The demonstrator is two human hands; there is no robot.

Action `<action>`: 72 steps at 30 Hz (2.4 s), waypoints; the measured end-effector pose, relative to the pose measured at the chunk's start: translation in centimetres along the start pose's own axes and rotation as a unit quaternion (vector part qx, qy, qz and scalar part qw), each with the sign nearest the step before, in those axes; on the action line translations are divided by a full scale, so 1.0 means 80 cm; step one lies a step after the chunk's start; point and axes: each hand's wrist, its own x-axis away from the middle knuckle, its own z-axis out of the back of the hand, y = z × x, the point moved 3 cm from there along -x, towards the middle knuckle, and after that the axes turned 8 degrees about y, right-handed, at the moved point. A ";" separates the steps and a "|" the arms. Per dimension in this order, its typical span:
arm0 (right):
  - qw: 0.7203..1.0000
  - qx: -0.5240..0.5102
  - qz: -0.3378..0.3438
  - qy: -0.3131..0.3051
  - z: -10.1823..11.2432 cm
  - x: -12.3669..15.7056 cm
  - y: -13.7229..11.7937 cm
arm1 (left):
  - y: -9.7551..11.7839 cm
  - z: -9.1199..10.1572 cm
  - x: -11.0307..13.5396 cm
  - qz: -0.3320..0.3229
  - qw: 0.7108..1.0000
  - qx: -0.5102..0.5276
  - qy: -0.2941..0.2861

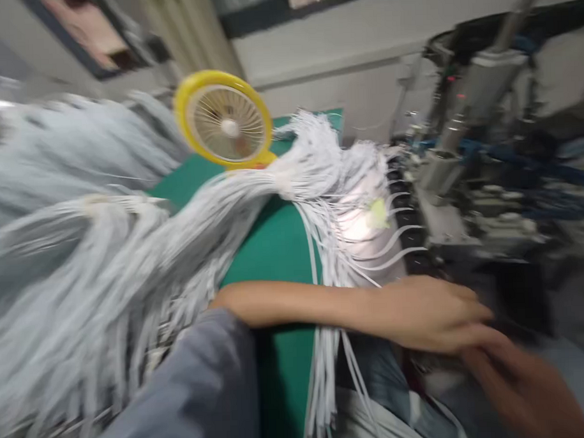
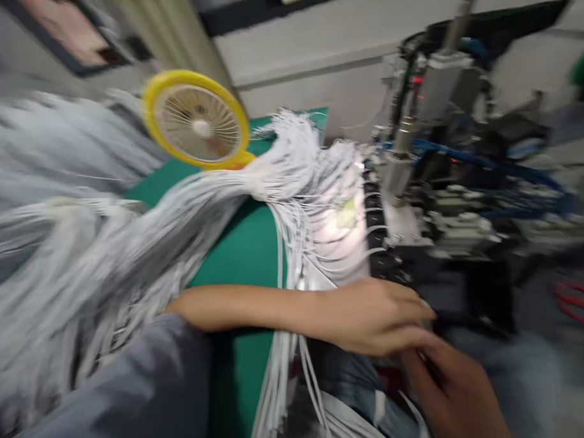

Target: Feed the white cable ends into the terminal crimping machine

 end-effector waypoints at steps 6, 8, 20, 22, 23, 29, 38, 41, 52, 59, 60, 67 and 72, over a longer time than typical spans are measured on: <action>0.966 -0.220 -0.053 0.127 0.024 -0.063 -0.015 | -0.039 0.009 -0.012 0.039 0.988 0.109 0.105; 0.940 -0.319 -0.061 0.107 0.015 -0.072 -0.015 | -0.043 0.014 -0.014 0.053 0.981 0.122 0.145; 0.945 -0.294 0.073 0.121 0.006 -0.081 -0.017 | -0.043 0.018 -0.013 0.057 0.970 0.160 0.174; 0.953 -0.266 0.085 0.115 0.013 -0.081 -0.022 | -0.045 0.018 -0.013 0.045 0.972 0.157 0.172; 0.958 -0.246 0.091 0.116 0.018 -0.081 -0.025 | -0.045 0.018 -0.013 0.037 0.974 0.147 0.170; 0.983 -0.140 0.073 0.094 0.030 -0.087 -0.029 | -0.049 0.013 -0.010 -0.002 0.987 0.045 0.153; 0.953 -0.157 0.103 0.240 0.005 -0.075 -0.026 | -0.047 0.008 -0.008 0.010 0.970 0.065 0.235; 0.935 -0.036 0.199 0.291 0.009 -0.070 -0.037 | -0.045 0.009 -0.006 -0.029 0.972 -0.052 0.228; 0.965 -0.042 0.183 0.181 0.016 -0.087 -0.037 | -0.047 0.011 -0.007 -0.006 0.968 -0.108 0.226; 0.958 -0.124 0.124 0.229 0.003 -0.085 -0.012 | -0.054 0.004 -0.014 0.066 0.987 0.076 0.126; 0.962 -0.125 0.109 0.215 0.002 -0.086 -0.006 | -0.056 0.002 -0.015 0.063 0.991 0.051 0.103; 0.977 -0.169 -0.013 0.126 0.002 -0.106 0.039 | -0.074 -0.016 -0.013 0.093 0.988 -0.123 0.012; 0.977 -0.185 -0.030 0.097 -0.007 -0.114 0.046 | -0.077 -0.017 -0.015 0.090 0.988 -0.128 0.001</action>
